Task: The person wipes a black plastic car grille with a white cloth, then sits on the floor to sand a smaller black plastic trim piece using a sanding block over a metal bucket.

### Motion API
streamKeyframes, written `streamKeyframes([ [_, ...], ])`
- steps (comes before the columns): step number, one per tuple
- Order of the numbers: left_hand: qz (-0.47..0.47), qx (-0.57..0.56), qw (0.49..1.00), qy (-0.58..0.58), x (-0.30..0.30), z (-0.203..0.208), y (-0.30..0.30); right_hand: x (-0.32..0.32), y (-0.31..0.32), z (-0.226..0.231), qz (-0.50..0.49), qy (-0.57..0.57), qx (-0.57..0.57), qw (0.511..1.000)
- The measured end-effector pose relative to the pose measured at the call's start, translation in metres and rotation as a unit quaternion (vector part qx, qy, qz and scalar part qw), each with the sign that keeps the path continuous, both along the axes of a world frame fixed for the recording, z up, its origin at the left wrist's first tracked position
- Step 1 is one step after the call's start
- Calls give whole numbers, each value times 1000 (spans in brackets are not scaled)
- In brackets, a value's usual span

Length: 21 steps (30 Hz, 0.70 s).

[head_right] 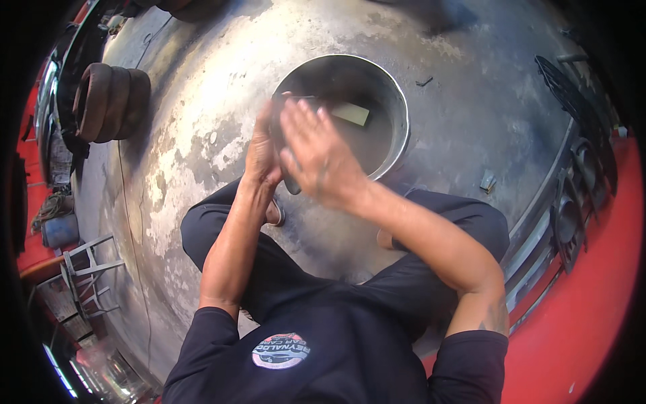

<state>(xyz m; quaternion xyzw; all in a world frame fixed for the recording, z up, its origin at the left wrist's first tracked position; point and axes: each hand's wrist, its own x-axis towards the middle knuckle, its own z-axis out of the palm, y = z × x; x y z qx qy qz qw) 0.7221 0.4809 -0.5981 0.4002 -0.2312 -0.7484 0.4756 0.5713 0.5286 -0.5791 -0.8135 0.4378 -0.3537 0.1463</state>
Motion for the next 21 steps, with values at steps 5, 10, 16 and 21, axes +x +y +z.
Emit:
streamKeyframes([
  [5, -38, 11, 999, 14, 2, 0, 2, -11, -9, -1, 17, 34, 9, 999],
  [10, 14, 19, 999, 45, 4, 0, 4, 6, 19, 5, 38, 5, -6, 999],
  [16, -19, 6, 995, 99, 3, 2, 5, -7, -14, -8, -22, -4, 19, 1000],
  [21, -3, -12, 992, 127, 13, 4, -1, 2, 23, 8, 27, 15, 13, 999],
])
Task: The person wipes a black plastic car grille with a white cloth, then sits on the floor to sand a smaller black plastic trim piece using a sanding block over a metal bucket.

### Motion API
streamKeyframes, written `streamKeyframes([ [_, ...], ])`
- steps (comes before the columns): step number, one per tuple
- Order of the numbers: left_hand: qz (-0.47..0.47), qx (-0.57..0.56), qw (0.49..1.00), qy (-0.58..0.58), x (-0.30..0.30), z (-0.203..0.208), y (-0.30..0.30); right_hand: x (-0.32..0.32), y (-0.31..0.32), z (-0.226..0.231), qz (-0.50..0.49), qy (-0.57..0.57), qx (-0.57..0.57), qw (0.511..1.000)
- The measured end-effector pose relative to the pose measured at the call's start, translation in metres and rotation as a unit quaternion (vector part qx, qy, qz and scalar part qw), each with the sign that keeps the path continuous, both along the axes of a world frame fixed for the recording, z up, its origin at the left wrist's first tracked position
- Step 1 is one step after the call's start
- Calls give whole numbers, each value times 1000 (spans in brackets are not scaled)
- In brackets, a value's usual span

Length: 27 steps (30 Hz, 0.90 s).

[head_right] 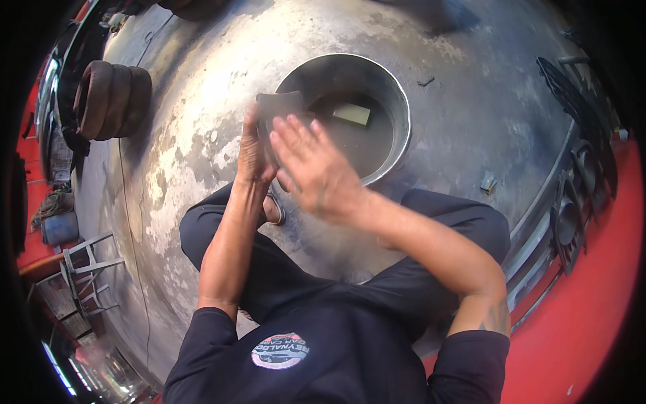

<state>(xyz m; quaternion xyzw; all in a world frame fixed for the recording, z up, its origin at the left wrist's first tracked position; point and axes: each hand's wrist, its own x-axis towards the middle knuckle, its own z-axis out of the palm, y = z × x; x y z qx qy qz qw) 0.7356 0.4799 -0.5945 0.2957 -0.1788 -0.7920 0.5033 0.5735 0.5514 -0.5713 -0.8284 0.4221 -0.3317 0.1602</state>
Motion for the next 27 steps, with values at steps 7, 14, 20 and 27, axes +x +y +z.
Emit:
streamKeyframes([
  [7, 11, -16, 998, -67, 3, -5, -2, 2, 6, -3, -13, -30, 5, 999],
  [14, 32, 11, 999, -19, -2, 4, 5, -3, -11, -13, -35, -45, 12, 998],
  [20, -14, 4, 1000, 2, -1, 1, 2, -18, -37, -11, -54, -2, 5, 999],
  [27, 6, 25, 997, -72, -11, 9, 9, -9, -24, -7, -15, 3, -1, 1000],
])
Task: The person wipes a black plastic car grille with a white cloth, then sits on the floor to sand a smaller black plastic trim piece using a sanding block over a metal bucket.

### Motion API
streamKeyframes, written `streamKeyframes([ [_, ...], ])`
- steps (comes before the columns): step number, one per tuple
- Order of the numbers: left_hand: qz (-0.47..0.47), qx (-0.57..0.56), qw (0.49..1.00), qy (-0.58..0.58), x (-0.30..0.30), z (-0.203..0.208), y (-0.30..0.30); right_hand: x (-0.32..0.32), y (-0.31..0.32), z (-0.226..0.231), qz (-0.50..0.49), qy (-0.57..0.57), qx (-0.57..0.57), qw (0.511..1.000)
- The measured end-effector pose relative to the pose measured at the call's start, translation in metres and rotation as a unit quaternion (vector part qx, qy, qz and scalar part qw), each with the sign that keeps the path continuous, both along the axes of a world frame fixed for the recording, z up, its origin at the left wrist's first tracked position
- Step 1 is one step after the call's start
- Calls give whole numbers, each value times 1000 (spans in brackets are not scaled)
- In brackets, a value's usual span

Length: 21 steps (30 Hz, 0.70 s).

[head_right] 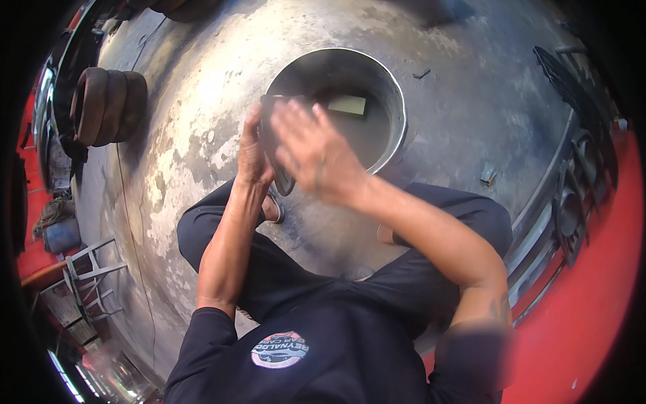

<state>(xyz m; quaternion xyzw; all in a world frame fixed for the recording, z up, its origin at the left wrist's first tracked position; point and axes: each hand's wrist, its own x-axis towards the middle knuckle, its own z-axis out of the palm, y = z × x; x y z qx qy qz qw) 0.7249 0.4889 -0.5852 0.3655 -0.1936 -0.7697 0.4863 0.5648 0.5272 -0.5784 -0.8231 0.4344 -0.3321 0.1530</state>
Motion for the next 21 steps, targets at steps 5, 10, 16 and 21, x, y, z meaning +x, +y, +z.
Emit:
streamKeyframes([
  [5, -10, -11, 1000, 5, 3, -4, 6, 8, 24, 6, 10, -10, -21, 1000],
  [10, -46, 25, 998, 30, -7, 2, 6, -8, -14, 0, -21, -2, 24, 999],
  [16, -37, 2, 999, 27, -1, -3, 7, -3, 6, 6, 6, -2, -7, 1000],
  [21, -38, -118, 990, -68, -1, 2, 1, -11, -8, 7, -20, -51, 25, 998],
])
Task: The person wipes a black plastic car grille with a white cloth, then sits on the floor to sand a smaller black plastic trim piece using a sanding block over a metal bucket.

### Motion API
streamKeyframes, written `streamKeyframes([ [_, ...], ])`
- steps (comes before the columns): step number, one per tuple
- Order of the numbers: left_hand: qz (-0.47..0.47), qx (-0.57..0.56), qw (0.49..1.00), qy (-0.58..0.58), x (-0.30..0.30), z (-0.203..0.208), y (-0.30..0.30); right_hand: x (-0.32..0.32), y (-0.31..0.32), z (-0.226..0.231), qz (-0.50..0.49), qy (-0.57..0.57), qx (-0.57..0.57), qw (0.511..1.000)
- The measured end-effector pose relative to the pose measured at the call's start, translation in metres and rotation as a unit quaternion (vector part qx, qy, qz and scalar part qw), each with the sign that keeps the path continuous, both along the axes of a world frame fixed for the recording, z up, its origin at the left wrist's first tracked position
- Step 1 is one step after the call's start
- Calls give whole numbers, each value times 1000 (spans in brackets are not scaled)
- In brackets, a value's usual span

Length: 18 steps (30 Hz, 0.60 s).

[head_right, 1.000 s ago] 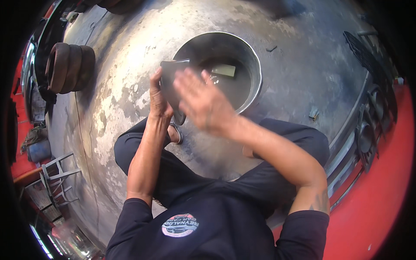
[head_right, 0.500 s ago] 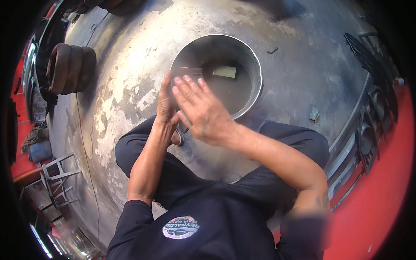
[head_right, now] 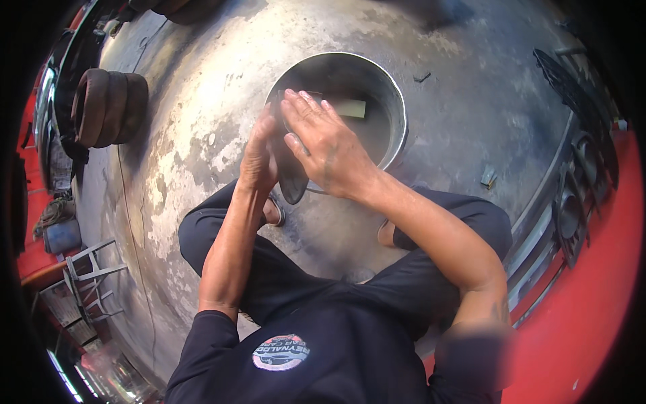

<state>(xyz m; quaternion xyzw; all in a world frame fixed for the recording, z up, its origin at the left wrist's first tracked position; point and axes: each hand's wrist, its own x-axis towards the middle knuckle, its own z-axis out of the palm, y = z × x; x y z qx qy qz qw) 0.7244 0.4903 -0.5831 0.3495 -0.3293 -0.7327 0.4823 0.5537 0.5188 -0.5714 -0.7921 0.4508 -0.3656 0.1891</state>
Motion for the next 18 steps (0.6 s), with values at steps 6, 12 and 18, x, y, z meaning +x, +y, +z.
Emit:
streamKeyframes([
  [6, -34, -117, 989, -86, 3, 12, -7, -18, -4, 0, -2, -50, 5, 999],
  [12, -61, -174, 961, -205, 10, 28, -1, -31, -13, 11, 40, -48, 41, 997],
  [18, -31, -229, 939, -255, 12, 19, -5, -28, -4, 17, 69, -67, 31, 995],
])
